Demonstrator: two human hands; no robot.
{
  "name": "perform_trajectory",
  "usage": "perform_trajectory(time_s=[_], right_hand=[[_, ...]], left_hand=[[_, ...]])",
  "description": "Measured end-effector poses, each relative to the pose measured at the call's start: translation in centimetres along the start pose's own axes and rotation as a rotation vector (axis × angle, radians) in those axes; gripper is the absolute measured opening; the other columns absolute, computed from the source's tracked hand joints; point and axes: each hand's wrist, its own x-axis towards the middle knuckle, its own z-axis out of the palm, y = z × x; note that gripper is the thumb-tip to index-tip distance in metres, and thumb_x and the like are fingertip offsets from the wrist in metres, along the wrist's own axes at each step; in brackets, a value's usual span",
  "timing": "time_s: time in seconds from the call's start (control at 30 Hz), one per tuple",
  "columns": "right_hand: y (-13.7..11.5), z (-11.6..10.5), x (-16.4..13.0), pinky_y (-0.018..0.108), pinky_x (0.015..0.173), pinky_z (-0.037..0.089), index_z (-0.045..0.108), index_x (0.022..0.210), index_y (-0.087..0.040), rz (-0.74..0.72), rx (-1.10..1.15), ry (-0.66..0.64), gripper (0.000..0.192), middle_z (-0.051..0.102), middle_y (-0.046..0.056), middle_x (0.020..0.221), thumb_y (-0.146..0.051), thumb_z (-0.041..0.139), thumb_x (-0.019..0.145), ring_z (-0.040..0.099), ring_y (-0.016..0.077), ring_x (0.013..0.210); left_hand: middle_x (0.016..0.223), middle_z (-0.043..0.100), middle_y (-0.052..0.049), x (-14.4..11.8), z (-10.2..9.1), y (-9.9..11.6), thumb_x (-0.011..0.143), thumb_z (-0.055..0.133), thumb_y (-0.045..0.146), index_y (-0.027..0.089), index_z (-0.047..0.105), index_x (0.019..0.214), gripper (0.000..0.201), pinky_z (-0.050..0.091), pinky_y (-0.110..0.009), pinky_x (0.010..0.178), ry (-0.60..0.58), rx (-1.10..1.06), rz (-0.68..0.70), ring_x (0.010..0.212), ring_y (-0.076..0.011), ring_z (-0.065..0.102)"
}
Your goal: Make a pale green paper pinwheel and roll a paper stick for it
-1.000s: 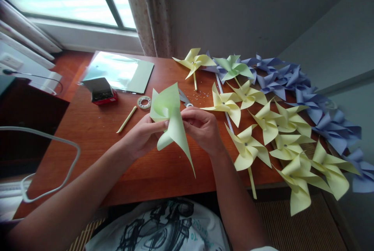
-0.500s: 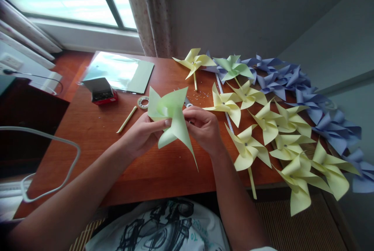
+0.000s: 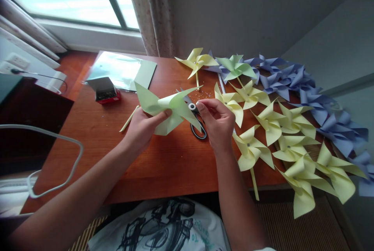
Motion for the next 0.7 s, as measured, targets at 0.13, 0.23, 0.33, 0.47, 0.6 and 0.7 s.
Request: perform_trajectory(time_s=[0.13, 0.23, 0.33, 0.47, 0.6, 0.7], right_hand=[[-0.2, 0.3, -0.6, 0.032, 0.066, 0.051, 0.077, 0.089, -0.027, -0.249, -0.212, -0.087, 0.004, 0.071, 0.002, 0.085, -0.025, 0.075, 0.087, 0.065, 0.0184, 0.076], [0.0, 0.8, -1.0, 0.035, 0.07, 0.053, 0.077, 0.09, -0.026, -0.419, -0.463, -0.226, 0.005, 0.072, 0.004, 0.085, -0.023, 0.073, 0.089, 0.065, 0.0205, 0.076], [0.6, 1.2, -1.1, 0.036, 0.071, 0.054, 0.076, 0.087, -0.024, -0.527, -0.638, -0.243, 0.009, 0.073, 0.007, 0.084, -0.023, 0.069, 0.091, 0.066, 0.0219, 0.076], [1.2, 1.3, -0.9, 0.035, 0.073, 0.053, 0.075, 0.087, -0.023, -0.575, -0.739, -0.213, 0.01, 0.073, 0.007, 0.083, -0.024, 0.067, 0.093, 0.066, 0.0226, 0.078], [1.2, 1.2, -0.9, 0.035, 0.072, 0.051, 0.075, 0.087, -0.022, -0.58, -0.775, -0.208, 0.012, 0.071, 0.007, 0.081, -0.024, 0.066, 0.094, 0.064, 0.0232, 0.078], [1.1, 1.2, -0.9, 0.035, 0.07, 0.05, 0.073, 0.081, -0.021, -0.578, -0.792, -0.208, 0.016, 0.069, 0.008, 0.079, -0.025, 0.065, 0.094, 0.063, 0.0231, 0.076]], left_hand=[[0.077, 0.071, -0.003, 0.4, -0.2, -0.4, 0.071, 0.083, 0.033, 0.014, 0.072, 0.076, 0.023, 0.046, -0.026, 0.063, 0.065, 0.196, 0.116, 0.07, -0.0174, 0.061], [0.071, 0.067, -0.001, 0.4, -0.1, -0.5, 0.071, 0.081, 0.033, 0.014, 0.069, 0.07, 0.022, 0.044, -0.025, 0.06, 0.065, 0.274, 0.15, 0.066, -0.0159, 0.057], [0.072, 0.066, -0.001, 0.3, 0.1, -0.5, 0.072, 0.08, 0.033, 0.014, 0.069, 0.072, 0.022, 0.044, -0.025, 0.061, 0.051, 0.286, 0.144, 0.066, -0.0158, 0.056], [0.075, 0.068, -0.002, 0.1, 0.4, -0.4, 0.07, 0.082, 0.034, 0.013, 0.072, 0.075, 0.024, 0.045, -0.026, 0.063, 0.033, 0.273, 0.131, 0.068, -0.0164, 0.057], [0.073, 0.068, -0.003, 0.0, 0.6, -0.4, 0.07, 0.084, 0.038, 0.012, 0.073, 0.074, 0.028, 0.046, -0.026, 0.063, 0.026, 0.279, 0.138, 0.067, -0.0165, 0.057], [0.071, 0.066, -0.002, 0.0, 0.5, -0.5, 0.071, 0.084, 0.038, 0.013, 0.071, 0.071, 0.028, 0.045, -0.025, 0.062, 0.021, 0.318, 0.165, 0.066, -0.0153, 0.055]])
